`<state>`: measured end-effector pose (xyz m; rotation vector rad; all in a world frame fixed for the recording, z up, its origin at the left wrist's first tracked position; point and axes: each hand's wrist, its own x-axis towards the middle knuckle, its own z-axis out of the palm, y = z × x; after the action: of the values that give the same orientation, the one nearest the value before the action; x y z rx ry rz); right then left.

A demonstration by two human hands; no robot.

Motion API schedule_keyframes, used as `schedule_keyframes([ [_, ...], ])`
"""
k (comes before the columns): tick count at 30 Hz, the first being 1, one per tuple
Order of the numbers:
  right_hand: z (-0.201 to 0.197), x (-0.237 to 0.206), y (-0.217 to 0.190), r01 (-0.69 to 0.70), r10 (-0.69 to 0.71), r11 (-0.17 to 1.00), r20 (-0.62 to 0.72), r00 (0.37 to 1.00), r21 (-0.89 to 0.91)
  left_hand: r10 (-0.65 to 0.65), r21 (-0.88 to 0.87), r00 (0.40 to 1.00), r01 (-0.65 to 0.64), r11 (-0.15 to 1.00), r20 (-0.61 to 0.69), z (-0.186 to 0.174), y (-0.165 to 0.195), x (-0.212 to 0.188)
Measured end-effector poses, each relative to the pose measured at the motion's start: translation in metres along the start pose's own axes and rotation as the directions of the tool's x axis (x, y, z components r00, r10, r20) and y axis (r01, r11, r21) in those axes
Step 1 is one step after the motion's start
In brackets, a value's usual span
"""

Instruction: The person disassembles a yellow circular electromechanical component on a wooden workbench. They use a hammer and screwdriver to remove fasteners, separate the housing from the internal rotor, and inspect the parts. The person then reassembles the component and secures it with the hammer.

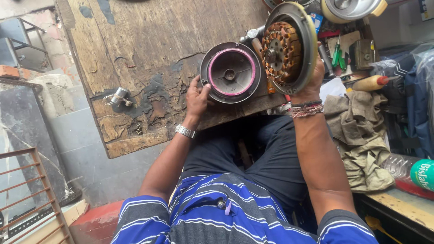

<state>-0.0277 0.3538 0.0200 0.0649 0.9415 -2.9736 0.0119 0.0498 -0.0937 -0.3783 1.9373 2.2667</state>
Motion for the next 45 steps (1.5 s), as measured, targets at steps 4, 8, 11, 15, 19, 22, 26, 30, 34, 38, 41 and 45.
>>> schedule_keyframes([
  [4, 0.002, -0.017, 0.000, 0.042, -0.039, 0.999, 0.069, 0.997, -0.032, 0.139, 0.101, 0.981, -0.126, 0.987, -0.132, -0.010, 0.004, 0.002],
  [8, 0.003, -0.024, 0.006, -0.012, 0.013, 1.000, 0.149, 0.989, -0.012, 0.191, 0.162, 0.947, -0.152, 0.975, -0.257, -0.046, 0.019, 0.015],
  [11, -0.002, -0.019, 0.016, 0.129, -0.096, 0.960, 0.141, 0.985, -0.250, 0.274, 0.283, 0.899, -0.180, 0.942, -0.342, -0.079, 0.035, 0.032],
  [15, -0.010, -0.006, 0.034, -0.013, 0.013, 0.999, -0.009, 1.000, 0.044, 0.102, 0.295, 0.901, 0.030, 0.955, -0.421, -0.111, 0.054, 0.049],
  [19, -0.009, -0.002, 0.056, -0.052, 0.061, 0.997, -0.190, 0.980, 0.053, 0.683, 0.762, 0.655, -0.247, 0.598, -0.324, -0.110, 0.060, 0.045],
  [22, -0.004, -0.004, 0.069, -0.017, 0.015, 1.000, -0.189, 0.982, -0.010, 0.784, 0.920, 0.598, -0.194, 0.342, -0.165, -0.073, 0.057, 0.018],
  [26, 0.003, -0.008, 0.085, -0.101, 0.078, 0.992, -0.260, 0.963, -0.075, 0.527, 0.422, 0.847, -0.503, 0.754, 0.068, -0.002, 0.051, -0.020],
  [30, -0.002, -0.005, 0.096, -0.111, 0.096, 0.993, -0.260, 0.961, -0.044, 0.431, -0.016, 0.881, -0.436, 0.900, 0.195, 0.033, 0.055, -0.028],
  [34, -0.007, -0.002, 0.107, -0.125, 0.175, 0.975, -0.287, 0.942, 0.182, 0.468, 0.117, 0.863, -0.493, 0.862, 0.188, 0.032, 0.056, -0.024],
  [38, 0.001, -0.003, 0.114, -0.251, 0.195, 0.961, -0.355, 0.914, -0.117, 0.412, 0.132, 0.900, -0.429, 0.894, 0.141, 0.029, 0.052, -0.027],
  [41, 0.015, -0.003, 0.097, -0.288, 0.217, 0.906, -0.243, 0.945, -0.311, 0.418, 0.185, 0.902, -0.431, 0.883, 0.110, 0.033, 0.051, -0.027],
  [45, 0.026, -0.005, 0.055, -0.205, 0.038, 0.814, -0.302, 0.952, -0.543, 0.559, 0.387, 0.822, -0.553, 0.738, 0.108, 0.043, 0.051, -0.024],
])
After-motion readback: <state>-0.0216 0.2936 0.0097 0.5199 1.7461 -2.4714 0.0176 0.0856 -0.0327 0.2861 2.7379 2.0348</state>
